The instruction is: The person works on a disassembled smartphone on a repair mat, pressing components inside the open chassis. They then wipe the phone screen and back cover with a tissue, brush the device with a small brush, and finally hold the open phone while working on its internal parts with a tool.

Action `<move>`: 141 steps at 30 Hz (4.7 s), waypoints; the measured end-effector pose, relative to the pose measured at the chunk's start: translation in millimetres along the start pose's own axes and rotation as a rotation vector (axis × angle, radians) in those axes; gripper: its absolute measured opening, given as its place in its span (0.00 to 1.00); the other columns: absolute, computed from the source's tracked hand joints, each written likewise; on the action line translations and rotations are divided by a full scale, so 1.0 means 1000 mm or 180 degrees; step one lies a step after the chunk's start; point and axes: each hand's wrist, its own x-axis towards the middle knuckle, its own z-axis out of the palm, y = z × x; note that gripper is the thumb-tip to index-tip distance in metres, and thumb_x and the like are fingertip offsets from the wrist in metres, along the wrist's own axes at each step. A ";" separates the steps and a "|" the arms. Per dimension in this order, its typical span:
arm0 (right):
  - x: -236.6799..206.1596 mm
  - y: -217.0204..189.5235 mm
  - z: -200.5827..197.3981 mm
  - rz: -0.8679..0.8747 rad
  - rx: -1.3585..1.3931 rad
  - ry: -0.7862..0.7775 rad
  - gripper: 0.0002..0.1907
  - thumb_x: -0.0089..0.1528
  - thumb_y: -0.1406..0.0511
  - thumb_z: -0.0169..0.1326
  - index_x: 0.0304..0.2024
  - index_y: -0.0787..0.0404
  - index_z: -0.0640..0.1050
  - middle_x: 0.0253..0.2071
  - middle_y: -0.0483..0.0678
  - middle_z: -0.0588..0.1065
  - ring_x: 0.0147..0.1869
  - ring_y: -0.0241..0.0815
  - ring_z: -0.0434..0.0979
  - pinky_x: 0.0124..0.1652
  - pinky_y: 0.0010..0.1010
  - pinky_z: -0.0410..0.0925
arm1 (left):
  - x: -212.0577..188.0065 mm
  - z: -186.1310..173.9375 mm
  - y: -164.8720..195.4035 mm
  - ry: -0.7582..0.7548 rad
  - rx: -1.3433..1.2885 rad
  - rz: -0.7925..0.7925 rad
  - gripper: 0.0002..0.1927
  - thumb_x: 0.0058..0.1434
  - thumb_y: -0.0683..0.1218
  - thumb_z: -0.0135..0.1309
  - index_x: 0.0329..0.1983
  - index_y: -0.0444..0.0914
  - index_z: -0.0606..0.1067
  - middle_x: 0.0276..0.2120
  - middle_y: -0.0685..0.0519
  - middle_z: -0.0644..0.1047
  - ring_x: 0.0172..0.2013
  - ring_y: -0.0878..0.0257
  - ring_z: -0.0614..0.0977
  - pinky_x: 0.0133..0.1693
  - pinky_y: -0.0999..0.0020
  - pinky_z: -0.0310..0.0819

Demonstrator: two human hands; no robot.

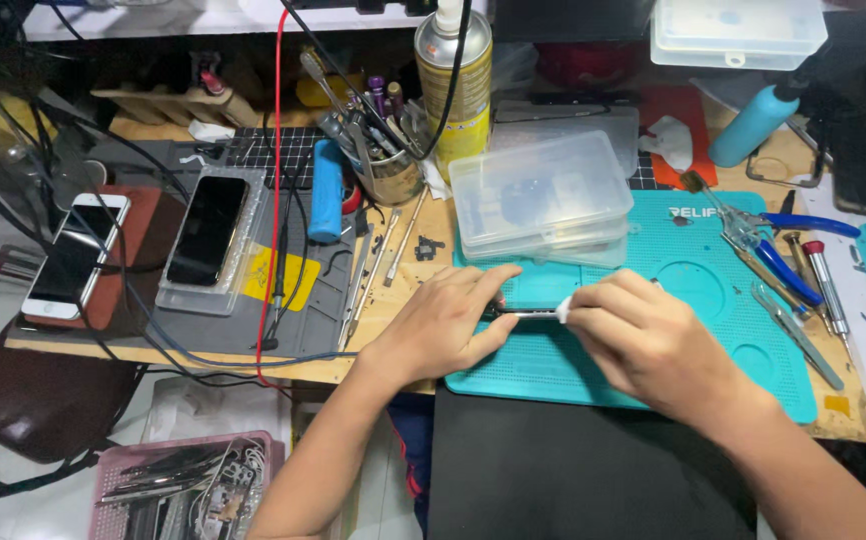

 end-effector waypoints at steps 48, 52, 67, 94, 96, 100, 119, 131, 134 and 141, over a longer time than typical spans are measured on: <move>-0.063 0.021 -0.027 0.1195 0.0427 -0.0451 0.08 0.52 0.70 0.62 0.35 0.62 0.83 0.39 0.47 0.81 0.45 0.45 0.82 0.44 0.32 0.73 | -0.024 0.020 0.021 0.0267 0.0471 0.0404 0.41 0.50 0.57 0.67 0.59 0.28 0.69 0.45 0.40 0.75 0.50 0.44 0.76 0.55 0.52 0.67; -0.068 0.025 -0.033 0.1528 0.0267 -0.0288 0.07 0.54 0.69 0.62 0.35 0.63 0.83 0.38 0.47 0.81 0.42 0.43 0.82 0.41 0.31 0.73 | -0.024 0.024 0.029 0.0219 0.0551 0.0282 0.43 0.51 0.56 0.66 0.64 0.27 0.66 0.50 0.38 0.74 0.55 0.43 0.73 0.61 0.48 0.62; -0.068 0.035 -0.008 0.1272 0.0409 -0.0440 0.10 0.55 0.69 0.62 0.39 0.62 0.84 0.33 0.49 0.77 0.36 0.47 0.79 0.37 0.35 0.71 | -0.009 0.025 0.032 0.0078 0.0177 0.0257 0.43 0.51 0.51 0.68 0.67 0.30 0.66 0.54 0.40 0.74 0.57 0.44 0.73 0.59 0.52 0.64; 0.012 -0.013 0.055 -0.0233 0.0491 -0.0800 0.18 0.51 0.71 0.59 0.44 0.69 0.77 0.40 0.55 0.71 0.45 0.54 0.72 0.46 0.40 0.69 | -0.031 0.014 0.014 0.0271 0.0071 -0.0073 0.60 0.43 0.53 0.73 0.75 0.32 0.54 0.53 0.40 0.73 0.56 0.42 0.73 0.59 0.51 0.64; 0.011 -0.013 0.055 -0.0261 0.0698 -0.0819 0.16 0.50 0.71 0.59 0.41 0.67 0.78 0.39 0.53 0.72 0.46 0.53 0.74 0.46 0.39 0.69 | -0.033 0.014 0.011 0.0256 0.0042 -0.0103 0.60 0.43 0.53 0.73 0.75 0.32 0.54 0.53 0.40 0.73 0.56 0.43 0.73 0.60 0.51 0.64; 0.014 -0.011 0.058 -0.0130 0.0381 -0.0733 0.18 0.49 0.73 0.59 0.43 0.68 0.79 0.40 0.53 0.73 0.44 0.53 0.73 0.44 0.38 0.70 | -0.035 0.015 0.011 0.0307 0.0067 -0.0030 0.59 0.45 0.53 0.73 0.75 0.32 0.54 0.53 0.41 0.74 0.57 0.43 0.73 0.62 0.50 0.63; -0.036 0.039 0.038 0.0540 -0.0610 -0.0355 0.14 0.48 0.74 0.57 0.38 0.64 0.81 0.36 0.50 0.74 0.43 0.51 0.75 0.41 0.41 0.71 | 0.004 0.027 0.041 0.0215 0.0145 0.0292 0.56 0.46 0.53 0.72 0.73 0.31 0.57 0.55 0.40 0.73 0.59 0.44 0.72 0.63 0.51 0.61; -0.067 0.020 -0.003 0.0973 -0.0127 -0.0144 0.10 0.54 0.71 0.62 0.38 0.66 0.80 0.38 0.50 0.76 0.42 0.51 0.76 0.41 0.39 0.71 | 0.031 0.056 0.050 -0.0189 0.0042 0.0378 0.50 0.46 0.51 0.70 0.71 0.32 0.62 0.50 0.43 0.75 0.53 0.47 0.75 0.55 0.53 0.66; -0.057 0.028 0.004 0.0843 -0.0383 -0.0007 0.11 0.54 0.71 0.61 0.39 0.68 0.80 0.40 0.52 0.76 0.44 0.53 0.75 0.44 0.40 0.71 | 0.032 0.054 0.052 -0.0175 0.0045 0.0345 0.50 0.47 0.52 0.71 0.71 0.33 0.62 0.50 0.43 0.75 0.53 0.47 0.75 0.55 0.53 0.66; -0.052 0.015 0.007 0.0656 0.0330 -0.0288 0.05 0.55 0.69 0.62 0.33 0.63 0.81 0.39 0.47 0.77 0.43 0.48 0.76 0.40 0.38 0.71 | 0.022 0.034 0.048 -0.0259 0.0330 0.0057 0.53 0.42 0.54 0.72 0.69 0.31 0.62 0.47 0.42 0.75 0.51 0.45 0.74 0.53 0.52 0.66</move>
